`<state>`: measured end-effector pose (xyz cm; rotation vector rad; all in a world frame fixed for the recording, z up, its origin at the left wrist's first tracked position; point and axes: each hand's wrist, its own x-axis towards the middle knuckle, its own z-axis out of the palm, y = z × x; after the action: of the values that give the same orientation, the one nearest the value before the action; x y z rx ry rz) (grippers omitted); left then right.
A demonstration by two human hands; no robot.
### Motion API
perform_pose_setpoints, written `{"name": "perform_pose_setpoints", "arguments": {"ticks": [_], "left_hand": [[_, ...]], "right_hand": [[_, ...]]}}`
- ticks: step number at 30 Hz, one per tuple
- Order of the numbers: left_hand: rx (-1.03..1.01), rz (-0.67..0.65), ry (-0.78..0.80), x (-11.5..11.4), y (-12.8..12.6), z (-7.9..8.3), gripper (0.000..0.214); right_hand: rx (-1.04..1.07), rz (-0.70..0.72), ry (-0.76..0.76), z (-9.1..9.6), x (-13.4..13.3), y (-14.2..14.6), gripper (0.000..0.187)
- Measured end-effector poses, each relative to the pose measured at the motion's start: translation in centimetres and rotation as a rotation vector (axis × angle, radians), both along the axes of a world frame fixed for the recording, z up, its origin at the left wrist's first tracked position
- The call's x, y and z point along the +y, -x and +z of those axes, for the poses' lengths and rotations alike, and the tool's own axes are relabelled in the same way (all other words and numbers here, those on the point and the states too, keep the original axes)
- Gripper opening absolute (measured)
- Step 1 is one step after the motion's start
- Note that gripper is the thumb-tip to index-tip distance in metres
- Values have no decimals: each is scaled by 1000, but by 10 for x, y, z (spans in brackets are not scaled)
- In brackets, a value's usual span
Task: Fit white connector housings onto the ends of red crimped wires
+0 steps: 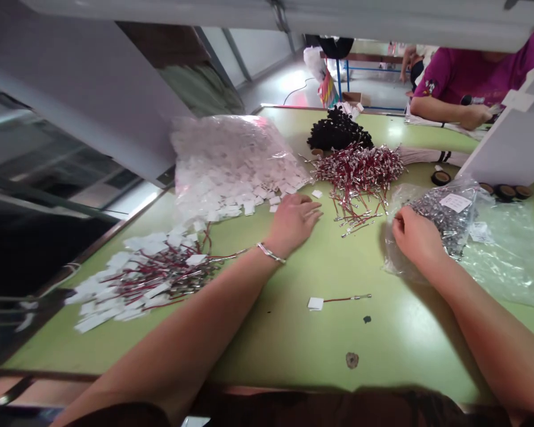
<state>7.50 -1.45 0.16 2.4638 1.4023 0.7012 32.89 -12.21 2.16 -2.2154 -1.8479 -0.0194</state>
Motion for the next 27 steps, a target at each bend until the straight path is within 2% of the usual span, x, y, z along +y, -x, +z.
{"name": "perform_pose_setpoints", "arguments": {"ticks": [1, 4, 6, 8, 12, 16, 17, 20, 23, 25, 27], "left_hand": [[-27, -34, -7, -7, -9, 3, 26], [1, -311, 56, -29, -41, 4, 25], [160, -336, 18, -39, -58, -1, 23], [281, -318, -22, -42, -65, -9, 23], [316, -320, -46, -37, -46, -20, 29], [241, -435, -4, -35, -22, -17, 29], [196, -431, 6, -36, -19, -14, 28], [86, -297, 21, -40, -25, -6, 25], [150, -259, 28, -43, -44, -5, 24], [208, -275, 19, -42, -55, -8, 20], [204, -239, 27, -41, -62, -12, 16]], "right_hand": [[33, 26, -9, 1, 0, 3, 17], [112, 133, -10, -1, 0, 13, 18], [149, 197, -23, -6, 0, 16, 19], [182, 249, -34, -12, 0, 16, 22], [252, 299, 7, -18, -1, 12, 24], [316, 255, 12, -18, -1, 12, 22], [325, 244, 7, -17, -1, 13, 22], [365, 209, -19, -17, 0, 16, 21], [381, 201, -35, -17, 0, 20, 19], [354, 221, -44, -18, -1, 22, 18], [336, 241, -42, -19, -2, 23, 18]]}}
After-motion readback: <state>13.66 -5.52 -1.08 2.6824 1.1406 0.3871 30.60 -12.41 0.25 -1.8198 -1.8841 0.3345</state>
